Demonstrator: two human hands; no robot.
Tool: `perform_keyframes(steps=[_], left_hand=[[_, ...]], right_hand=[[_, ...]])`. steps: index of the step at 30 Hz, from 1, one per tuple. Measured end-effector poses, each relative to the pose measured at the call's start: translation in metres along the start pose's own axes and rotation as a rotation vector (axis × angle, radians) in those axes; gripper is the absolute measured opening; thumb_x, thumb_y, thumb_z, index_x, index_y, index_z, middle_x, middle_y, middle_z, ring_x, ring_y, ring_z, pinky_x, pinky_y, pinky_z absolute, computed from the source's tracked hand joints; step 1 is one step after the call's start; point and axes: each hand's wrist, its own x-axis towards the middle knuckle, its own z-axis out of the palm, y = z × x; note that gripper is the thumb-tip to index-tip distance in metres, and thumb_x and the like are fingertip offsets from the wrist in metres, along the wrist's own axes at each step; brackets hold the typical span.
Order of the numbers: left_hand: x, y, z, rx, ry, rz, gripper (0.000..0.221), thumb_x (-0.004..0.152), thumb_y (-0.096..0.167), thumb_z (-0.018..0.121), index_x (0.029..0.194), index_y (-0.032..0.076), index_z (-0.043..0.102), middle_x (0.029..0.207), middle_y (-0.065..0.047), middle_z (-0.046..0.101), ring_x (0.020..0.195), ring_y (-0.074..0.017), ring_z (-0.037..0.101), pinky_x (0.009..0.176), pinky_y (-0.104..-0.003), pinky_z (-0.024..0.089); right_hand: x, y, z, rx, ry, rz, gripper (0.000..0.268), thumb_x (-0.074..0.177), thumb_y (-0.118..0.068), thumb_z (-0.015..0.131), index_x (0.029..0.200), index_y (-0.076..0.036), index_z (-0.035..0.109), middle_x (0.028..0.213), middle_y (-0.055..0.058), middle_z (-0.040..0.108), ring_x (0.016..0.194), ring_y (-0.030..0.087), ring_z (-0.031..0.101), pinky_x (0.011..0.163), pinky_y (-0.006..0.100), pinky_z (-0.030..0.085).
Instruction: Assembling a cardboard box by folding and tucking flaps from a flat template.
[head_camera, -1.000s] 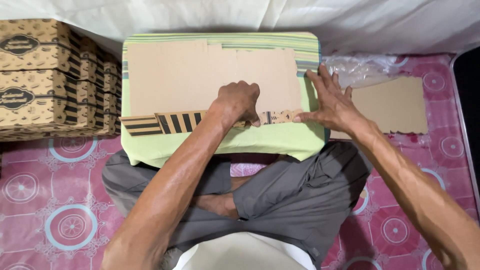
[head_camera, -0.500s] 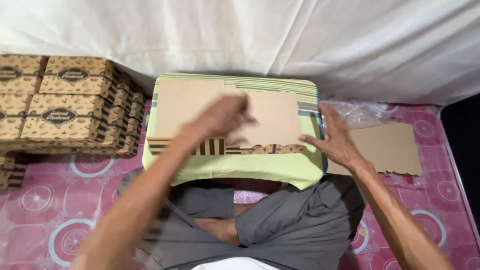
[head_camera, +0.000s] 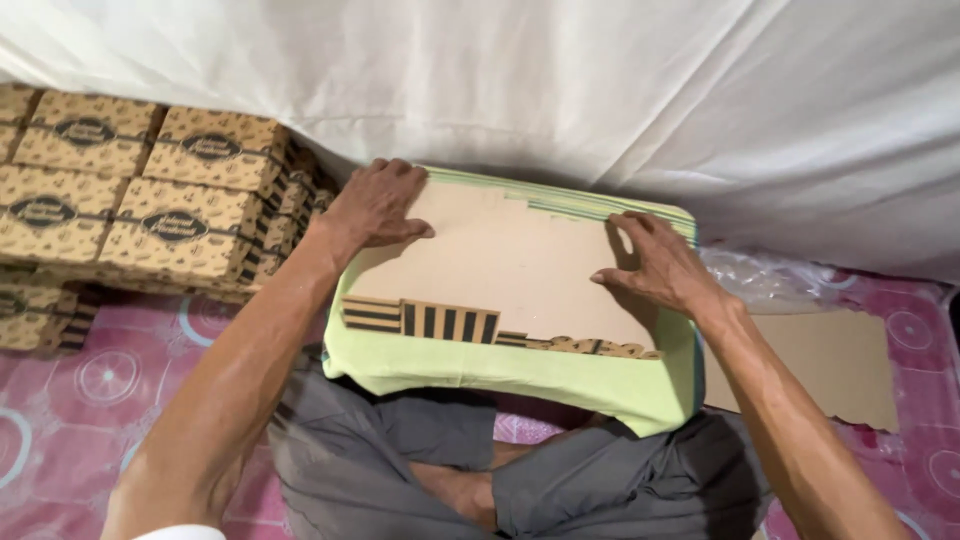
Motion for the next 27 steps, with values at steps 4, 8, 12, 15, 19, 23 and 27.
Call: perform_keyframes(steps=[4, 8, 12, 15, 19, 23, 27], left_hand=[[-0.004, 0.003, 0.006, 0.034, 0.028, 0.020, 0.075, 0.083, 0.060, 0.069, 0.141, 0.018, 0.049, 0.126, -0.015, 0.059, 0.124, -0.0387, 0.058, 0.093, -0.052, 0.054], [0.002, 0.003, 0.005, 0.036, 0.020, 0.011, 0.077, 0.081, 0.060, 0.072, 0.142, 0.020, 0.050, 0.123, -0.012, 0.056, 0.123, -0.0367, 0.055, 0.091, -0.050, 0.052], [0.000, 0.009, 0.003, 0.050, 0.011, 0.013, 0.084, 0.077, 0.064, 0.075, 0.145, 0.021, 0.050, 0.127, -0.012, 0.056, 0.128, -0.0362, 0.053, 0.096, -0.049, 0.050], [-0.003, 0.018, -0.007, 0.027, -0.020, 0.054, 0.089, 0.074, 0.063, 0.078, 0.149, 0.025, 0.047, 0.140, -0.011, 0.054, 0.140, -0.0375, 0.044, 0.104, -0.054, 0.046], [-0.001, 0.029, -0.009, 0.024, -0.053, 0.058, 0.094, 0.076, 0.061, 0.079, 0.152, 0.022, 0.041, 0.128, -0.013, 0.060, 0.131, -0.0368, 0.054, 0.102, -0.052, 0.048], [0.000, 0.038, 0.003, 0.071, 0.072, 0.121, 0.091, 0.068, 0.055, 0.087, 0.141, 0.015, 0.051, 0.118, -0.018, 0.061, 0.124, -0.0406, 0.057, 0.097, -0.052, 0.051], [-0.001, 0.039, 0.020, 0.133, 0.126, 0.191, 0.078, 0.065, 0.052, 0.090, 0.126, 0.014, 0.062, 0.111, -0.016, 0.061, 0.115, -0.0384, 0.059, 0.091, -0.049, 0.053]], right_hand=[[-0.003, 0.004, 0.001, -0.088, 0.043, -0.029, 0.083, 0.077, -0.053, 0.081, 0.146, -0.019, 0.054, 0.136, 0.014, 0.057, 0.128, 0.043, 0.056, 0.105, 0.059, 0.046], [-0.010, 0.008, -0.010, -0.142, 0.060, -0.014, 0.075, 0.075, -0.051, 0.084, 0.141, -0.024, 0.060, 0.112, 0.010, 0.063, 0.114, 0.037, 0.062, 0.100, 0.055, 0.043], [-0.015, 0.022, -0.014, 0.034, 0.077, -0.003, 0.050, 0.075, -0.036, 0.088, 0.120, -0.020, 0.073, 0.095, 0.007, 0.061, 0.102, 0.036, 0.064, 0.089, 0.050, 0.047], [-0.026, 0.010, -0.029, 0.161, 0.132, -0.011, 0.028, 0.079, -0.019, 0.086, 0.106, -0.015, 0.078, 0.087, 0.010, 0.067, 0.095, 0.035, 0.069, 0.086, 0.044, 0.050], [-0.029, 0.014, -0.040, 0.171, 0.120, -0.031, 0.021, 0.078, -0.016, 0.085, 0.097, -0.013, 0.078, 0.090, 0.012, 0.073, 0.099, 0.036, 0.072, 0.086, 0.044, 0.054], [-0.025, 0.045, -0.026, 0.002, 0.103, -0.049, 0.028, 0.078, -0.029, 0.084, 0.100, -0.014, 0.078, 0.098, 0.013, 0.076, 0.102, 0.039, 0.072, 0.089, 0.049, 0.054], [-0.015, 0.030, 0.019, -0.704, 0.189, -0.144, 0.083, 0.053, -0.047, 0.093, 0.127, -0.033, 0.058, 0.125, -0.001, 0.063, 0.117, 0.025, 0.063, 0.105, 0.046, 0.041]])
